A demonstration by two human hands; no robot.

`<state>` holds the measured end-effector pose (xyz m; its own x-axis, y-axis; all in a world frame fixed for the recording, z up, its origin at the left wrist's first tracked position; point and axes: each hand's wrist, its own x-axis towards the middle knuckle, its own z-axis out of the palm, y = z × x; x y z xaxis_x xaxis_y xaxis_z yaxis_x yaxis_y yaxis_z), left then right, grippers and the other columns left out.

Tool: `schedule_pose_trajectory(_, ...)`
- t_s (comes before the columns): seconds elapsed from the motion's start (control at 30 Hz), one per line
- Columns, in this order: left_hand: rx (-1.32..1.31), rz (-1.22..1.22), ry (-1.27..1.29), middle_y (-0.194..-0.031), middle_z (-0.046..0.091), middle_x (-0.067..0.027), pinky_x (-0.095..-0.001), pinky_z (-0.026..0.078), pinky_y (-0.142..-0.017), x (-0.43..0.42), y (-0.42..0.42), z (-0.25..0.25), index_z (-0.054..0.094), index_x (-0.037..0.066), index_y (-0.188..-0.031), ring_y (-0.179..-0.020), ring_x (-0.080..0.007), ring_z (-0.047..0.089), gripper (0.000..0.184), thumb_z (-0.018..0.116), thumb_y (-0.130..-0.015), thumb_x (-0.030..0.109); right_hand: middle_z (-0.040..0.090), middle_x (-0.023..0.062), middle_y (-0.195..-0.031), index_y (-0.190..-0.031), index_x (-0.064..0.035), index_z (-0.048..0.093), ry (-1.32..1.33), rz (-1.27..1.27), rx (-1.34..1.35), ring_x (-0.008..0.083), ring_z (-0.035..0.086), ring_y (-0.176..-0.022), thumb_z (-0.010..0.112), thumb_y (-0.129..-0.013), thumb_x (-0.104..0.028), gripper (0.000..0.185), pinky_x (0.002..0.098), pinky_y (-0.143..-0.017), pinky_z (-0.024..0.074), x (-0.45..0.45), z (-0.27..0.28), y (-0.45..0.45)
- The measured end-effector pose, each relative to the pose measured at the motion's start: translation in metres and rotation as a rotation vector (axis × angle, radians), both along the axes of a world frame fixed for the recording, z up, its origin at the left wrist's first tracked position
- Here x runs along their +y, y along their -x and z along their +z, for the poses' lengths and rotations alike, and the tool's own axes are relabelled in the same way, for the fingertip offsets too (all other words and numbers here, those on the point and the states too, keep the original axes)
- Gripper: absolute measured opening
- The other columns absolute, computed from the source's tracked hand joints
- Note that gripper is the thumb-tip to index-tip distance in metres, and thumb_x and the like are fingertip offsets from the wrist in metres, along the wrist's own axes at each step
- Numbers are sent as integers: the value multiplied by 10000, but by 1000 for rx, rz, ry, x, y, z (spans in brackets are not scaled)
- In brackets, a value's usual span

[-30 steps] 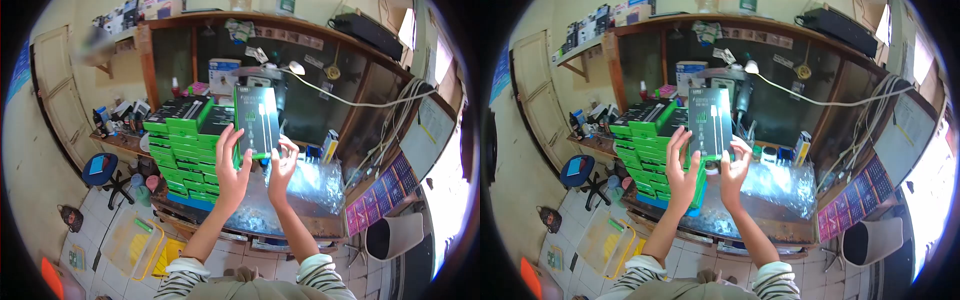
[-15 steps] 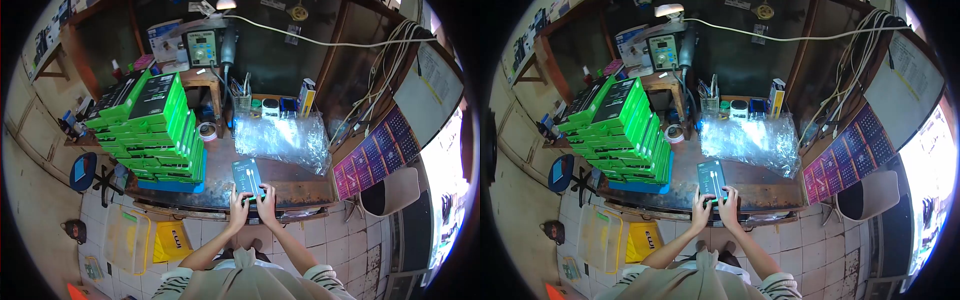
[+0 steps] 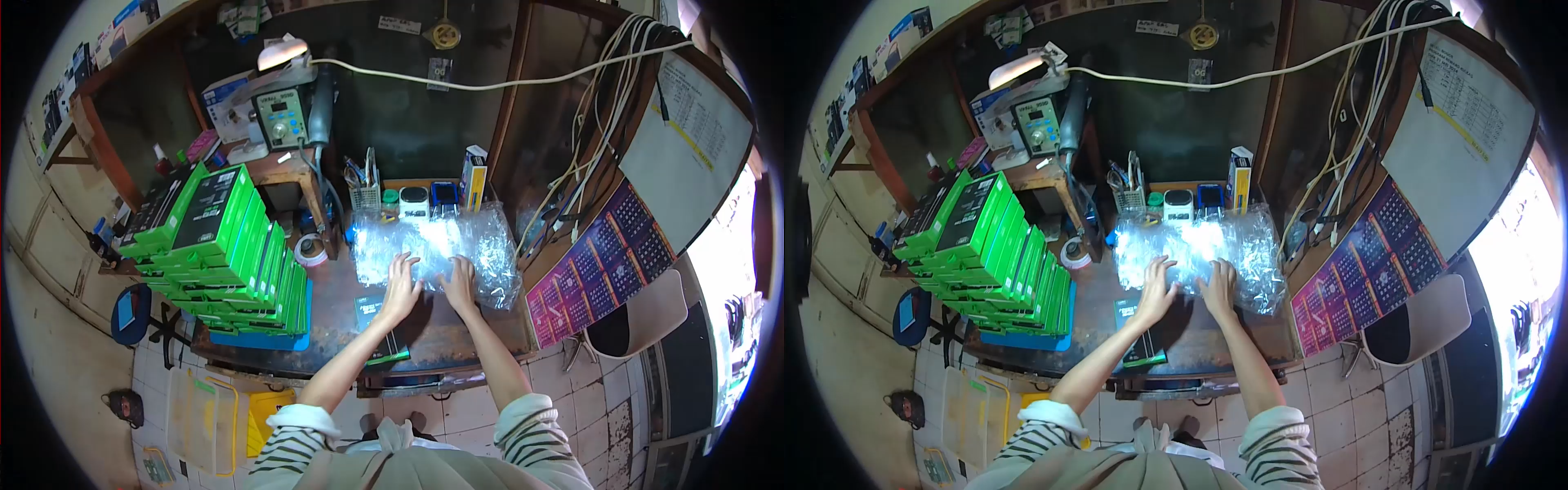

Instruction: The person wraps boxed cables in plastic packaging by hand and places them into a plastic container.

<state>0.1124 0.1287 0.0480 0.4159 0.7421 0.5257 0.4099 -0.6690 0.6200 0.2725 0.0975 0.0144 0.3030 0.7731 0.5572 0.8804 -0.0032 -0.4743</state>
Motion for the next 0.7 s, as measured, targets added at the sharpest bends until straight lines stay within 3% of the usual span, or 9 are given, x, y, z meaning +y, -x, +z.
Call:
schedule_pose_trajectory(0.1, 122, 18, -43, -1263, 350, -188, -456, 256, -1009, 20, -24, -29, 416, 58, -1192, -1204, -383, 286, 522, 634, -722, 125, 453, 132, -1136, -1072, -47, 482, 206, -34, -87, 323, 382, -1113, 705, -686, -191, 469, 418, -950, 313, 5, -17, -7)
schedule_pose_trajectory(0.23, 272, 111, 12, -1268, 352, -178, -466, 291, -978, 19, -31, -44, 401, 73, -1230, -1140, -394, 330, 600, 666, -701, 169, 565, 113, -945, -903, -40, 560, 106, 45, -19, 287, 494, -954, 623, -737, -104, 188, 375, -852, 382, 4, -14, -19)
schedule_pose_trajectory(0.27, 279, 108, 37, -1281, 335, -185, -512, 284, -959, 18, -30, -45, 387, 62, -1230, -1140, -394, 323, 614, 672, -697, 174, 588, 111, -842, -816, -29, 577, 9, 67, 18, 285, 522, -879, 569, -762, -51, 59, 370, -799, 405, 4, -12, -21)
schedule_pose_trajectory(0.43, 275, 236, 33, -1287, 340, -159, -532, 253, -944, 17, -29, -24, 398, 113, -1240, -1171, -376, 295, 633, 691, -692, 234, 581, 113, -809, -802, -18, 565, -73, 96, 46, 283, 532, -831, 541, -795, -50, 41, 377, -762, 415, 4, 25, -29)
schedule_pose_trajectory(0.5, 262, 205, -146, -1288, 338, -156, -549, 243, -943, 19, -22, 0, 414, 137, -1233, -1193, -371, 280, 614, 692, -693, 229, 578, 119, -818, -806, -8, 562, -200, 139, 69, 283, 528, -832, 518, -813, -49, 60, 381, -742, 411, 2, 52, -28)
schedule_pose_trajectory(0.57, 243, 192, -196, -1261, 368, -159, -510, 253, -967, 21, -16, 29, 429, 137, -1221, -1196, -361, 295, 581, 681, -703, 203, 571, 120, -816, -810, -2, 552, -225, 139, 84, 283, 524, -829, 499, -829, -50, 74, 381, -738, 406, 2, 80, -25)
schedule_pose_trajectory(0.63, 34, 163, -219, -1215, 405, -169, -452, 279, -982, 25, -10, 50, 440, 133, -1212, -1177, -356, 328, 559, 670, -704, 159, 566, 117, -819, -823, -2, 543, -329, 185, 161, 285, 518, -824, 498, -836, -56, 71, 377, -747, 399, -4, 105, -20)
schedule_pose_trajectory(0.67, 1, 209, -255, -1204, 436, -159, -397, 313, -977, 24, -5, 59, 423, 113, -1222, -1156, -327, 378, 489, 616, -779, 189, 566, 112, -832, -837, -3, 536, -342, 199, 179, 285, 515, -832, 491, -847, -60, 73, 373, -767, 390, -10, 118, -16)
schedule_pose_trajectory(0.7, -2, 215, -263, -1204, 436, -159, -397, 313, -977, 26, 0, 58, 423, 113, -1222, -1156, -327, 378, 489, 616, -779, 189, 566, 112, -832, -837, -3, 536, -349, 206, 176, 285, 515, -832, 491, -847, -60, 73, 373, -767, 390, -17, 128, -11)
